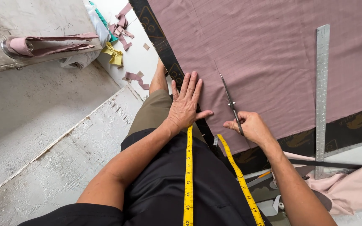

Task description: Measuring, marking, and cutting fabric pieces on a workbench for garment production.

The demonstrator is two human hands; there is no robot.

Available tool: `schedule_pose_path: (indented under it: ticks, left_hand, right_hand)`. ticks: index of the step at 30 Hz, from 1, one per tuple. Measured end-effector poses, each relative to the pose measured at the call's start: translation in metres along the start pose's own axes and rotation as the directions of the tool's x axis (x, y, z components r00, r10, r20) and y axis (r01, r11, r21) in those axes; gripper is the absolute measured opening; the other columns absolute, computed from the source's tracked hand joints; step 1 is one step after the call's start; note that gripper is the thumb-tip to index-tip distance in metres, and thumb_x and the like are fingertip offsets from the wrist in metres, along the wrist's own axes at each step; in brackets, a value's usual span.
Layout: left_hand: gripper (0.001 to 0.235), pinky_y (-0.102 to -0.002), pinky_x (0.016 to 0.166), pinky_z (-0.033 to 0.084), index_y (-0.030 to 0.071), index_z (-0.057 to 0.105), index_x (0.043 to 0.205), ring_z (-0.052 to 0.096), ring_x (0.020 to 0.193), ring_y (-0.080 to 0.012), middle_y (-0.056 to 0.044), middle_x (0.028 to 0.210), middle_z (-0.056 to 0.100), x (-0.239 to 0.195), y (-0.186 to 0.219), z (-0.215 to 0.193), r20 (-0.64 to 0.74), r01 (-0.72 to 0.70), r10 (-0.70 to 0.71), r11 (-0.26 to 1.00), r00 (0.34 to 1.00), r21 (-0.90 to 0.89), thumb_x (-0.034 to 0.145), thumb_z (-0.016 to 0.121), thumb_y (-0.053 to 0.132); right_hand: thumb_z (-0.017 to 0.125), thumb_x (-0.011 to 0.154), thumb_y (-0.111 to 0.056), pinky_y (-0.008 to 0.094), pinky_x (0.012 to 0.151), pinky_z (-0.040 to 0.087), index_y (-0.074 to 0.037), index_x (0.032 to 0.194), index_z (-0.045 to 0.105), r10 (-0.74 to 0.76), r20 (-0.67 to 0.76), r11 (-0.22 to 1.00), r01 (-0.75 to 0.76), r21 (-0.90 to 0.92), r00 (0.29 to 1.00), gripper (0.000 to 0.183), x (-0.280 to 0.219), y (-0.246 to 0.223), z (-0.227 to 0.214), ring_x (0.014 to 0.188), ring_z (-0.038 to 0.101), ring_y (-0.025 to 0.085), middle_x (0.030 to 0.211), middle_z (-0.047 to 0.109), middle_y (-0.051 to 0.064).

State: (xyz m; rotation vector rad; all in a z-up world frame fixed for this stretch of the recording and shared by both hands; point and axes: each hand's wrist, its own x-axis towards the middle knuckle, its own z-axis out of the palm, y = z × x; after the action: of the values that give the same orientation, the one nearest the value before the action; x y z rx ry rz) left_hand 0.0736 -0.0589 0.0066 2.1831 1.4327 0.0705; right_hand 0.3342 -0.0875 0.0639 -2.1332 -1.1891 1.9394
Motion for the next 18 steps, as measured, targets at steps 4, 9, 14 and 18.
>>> schedule_pose_path:
  ticks: [4,9,14,18]
  left_hand:
    - [0.123,-0.064,0.123,-0.014,0.010,0.019,0.165,0.000,0.161,-0.0333,-0.016,0.173,0.006,0.000,0.000,0.001,-0.011,0.004,-0.004,1.000,1.000,0.006,0.079,0.063,0.085]
    - [0.121,-0.065,0.123,-0.013,0.008,0.018,0.165,0.000,0.161,-0.0339,-0.017,0.173,0.004,0.001,-0.001,0.000,-0.016,-0.007,0.007,1.000,1.000,0.004,0.081,0.062,0.084]
    - [0.121,-0.065,0.123,-0.013,0.009,0.019,0.165,0.000,0.161,-0.0336,-0.017,0.173,0.005,0.000,0.000,0.001,-0.028,-0.005,0.005,1.000,1.000,0.010,0.080,0.062,0.084]
    - [0.121,-0.064,0.123,-0.013,0.008,0.019,0.164,0.001,0.161,-0.0337,-0.017,0.173,0.006,0.000,0.000,0.001,-0.036,-0.007,0.007,1.000,0.999,0.004,0.080,0.062,0.084]
  right_hand:
    - [0.094,0.073,-0.042,0.023,0.047,0.039,-0.006,0.067,0.070,-0.020,-0.004,1.000,0.020,0.000,1.000,0.044,0.006,0.001,-0.001,0.047,0.053,0.012,0.045,0.059,0.005]
    - [0.093,0.075,-0.042,0.022,0.047,0.037,-0.007,0.062,0.068,-0.005,-0.017,1.000,0.005,-0.006,1.000,0.045,0.013,0.014,-0.001,0.046,0.051,0.011,0.043,0.058,0.005]
    - [0.093,0.074,-0.044,0.025,0.049,0.039,-0.007,0.066,0.070,-0.036,-0.002,0.998,0.036,-0.049,0.999,0.045,0.024,-0.013,-0.003,0.048,0.054,0.014,0.046,0.060,0.007]
    - [0.093,0.074,-0.045,0.024,0.049,0.039,-0.007,0.066,0.069,-0.053,-0.012,0.998,0.053,-0.042,0.999,0.046,0.030,-0.027,-0.003,0.047,0.053,0.014,0.046,0.058,0.006]
